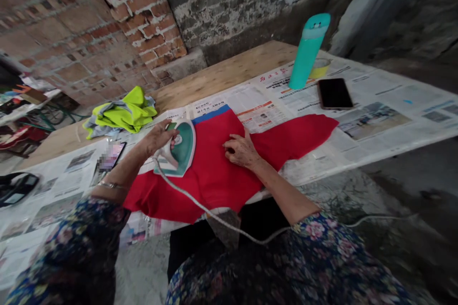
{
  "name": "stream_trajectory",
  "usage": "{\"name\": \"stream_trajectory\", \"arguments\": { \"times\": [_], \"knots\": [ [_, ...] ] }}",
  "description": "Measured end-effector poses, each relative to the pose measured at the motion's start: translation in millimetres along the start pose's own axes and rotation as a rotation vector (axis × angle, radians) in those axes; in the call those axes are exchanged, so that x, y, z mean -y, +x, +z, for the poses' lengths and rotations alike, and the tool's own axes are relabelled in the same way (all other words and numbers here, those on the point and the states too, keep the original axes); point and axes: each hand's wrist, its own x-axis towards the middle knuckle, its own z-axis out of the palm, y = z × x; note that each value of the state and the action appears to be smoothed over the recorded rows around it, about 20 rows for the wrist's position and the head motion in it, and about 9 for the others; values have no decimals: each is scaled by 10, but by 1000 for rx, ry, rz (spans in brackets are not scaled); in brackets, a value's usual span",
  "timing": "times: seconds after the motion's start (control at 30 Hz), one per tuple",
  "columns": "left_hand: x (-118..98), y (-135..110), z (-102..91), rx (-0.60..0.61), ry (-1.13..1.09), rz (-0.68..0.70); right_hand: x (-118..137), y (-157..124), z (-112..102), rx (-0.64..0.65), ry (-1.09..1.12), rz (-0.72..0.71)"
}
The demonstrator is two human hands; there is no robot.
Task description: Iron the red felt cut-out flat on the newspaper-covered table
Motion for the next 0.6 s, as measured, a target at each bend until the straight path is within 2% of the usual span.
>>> {"name": "stream_trajectory", "arguments": {
  "times": [0.1,0.2,0.43,0.53,0.6],
  "knots": [
    [48,-231,-7,63,47,-16,28,-5,-14,25,-2,26],
    [4,-225,211,154,67,46,56,-24,-48,42,-17,37],
    [-453,402,925,257,45,133,58,-65,-75,28,-22,28],
    [-597,646,1076,286,47,150,39,-75,-49,9,-14,31],
    [-612,765,1084,276,46,153,28,-81,-36,-8,-7,19]
  ]
}}
